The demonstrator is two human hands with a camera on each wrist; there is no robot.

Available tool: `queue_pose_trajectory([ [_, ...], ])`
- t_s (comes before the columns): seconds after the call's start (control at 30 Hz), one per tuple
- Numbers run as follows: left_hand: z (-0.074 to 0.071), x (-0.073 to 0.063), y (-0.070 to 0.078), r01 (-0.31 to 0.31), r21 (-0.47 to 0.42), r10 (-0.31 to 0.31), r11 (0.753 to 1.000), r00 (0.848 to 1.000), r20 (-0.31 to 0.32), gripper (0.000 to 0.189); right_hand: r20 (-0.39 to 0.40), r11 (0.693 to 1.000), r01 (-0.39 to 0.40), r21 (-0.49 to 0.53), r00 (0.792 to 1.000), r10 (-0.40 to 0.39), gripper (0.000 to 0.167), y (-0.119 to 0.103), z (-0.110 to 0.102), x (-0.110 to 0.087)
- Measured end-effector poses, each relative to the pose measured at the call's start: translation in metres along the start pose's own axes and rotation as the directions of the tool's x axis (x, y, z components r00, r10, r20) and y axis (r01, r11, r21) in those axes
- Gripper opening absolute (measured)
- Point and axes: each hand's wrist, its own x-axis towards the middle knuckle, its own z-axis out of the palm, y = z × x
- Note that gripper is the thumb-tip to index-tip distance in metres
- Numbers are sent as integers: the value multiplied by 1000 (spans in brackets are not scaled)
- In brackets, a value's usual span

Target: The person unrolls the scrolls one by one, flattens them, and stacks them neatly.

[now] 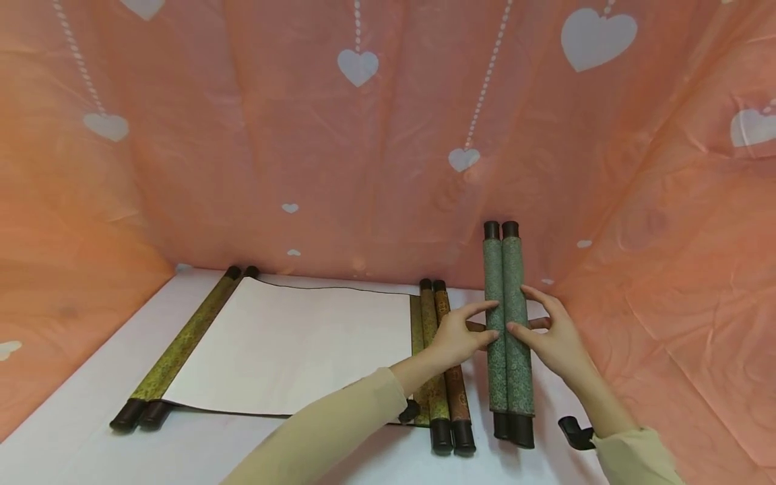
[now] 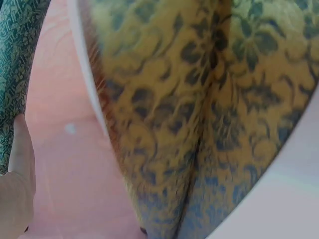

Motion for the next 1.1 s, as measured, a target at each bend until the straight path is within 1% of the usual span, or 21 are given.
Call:
queue_pose_trajectory([
  [0.13,-18,-3,2,-57,-97,56,994,998,-21,60,-44,1000,26,-3,999,-26,77,-21,10,5],
  [0.23,-34,-7,4,-100,-124,97,987,995,-28,62,-54,999,39,4,998,-39,78,-35,17,9],
  [0.33,-54,-12,10,-151,-102,148,983,988,-33,67,-51,999,40,35,998,-38,78,-50,25,12],
  [0.43,-76,-18,16,-208,-42,207,977,978,-34,73,-49,993,44,109,998,-39,78,-64,37,14],
  [0.53,-99,-26,20,-252,3,252,968,967,-26,76,-47,976,66,208,997,-58,77,-77,53,14],
  [0.6,-112,-31,21,-277,25,277,961,960,-28,76,-41,958,77,276,997,-68,77,-84,64,14],
  [0.7,-134,-43,22,-297,57,300,953,953,-52,74,-31,934,92,344,996,-87,77,-94,84,15],
  [0.8,-151,-55,21,-297,87,304,951,949,-89,74,-8,916,81,392,996,-85,78,-103,105,16],
  [0.97,-174,-74,15,-269,133,287,954,946,-148,76,44,902,74,426,994,-102,80,-110,136,15],
  [1.1,-190,-86,9,-245,152,273,958,941,-201,79,77,883,77,463,989,-127,81,-112,162,12],
])
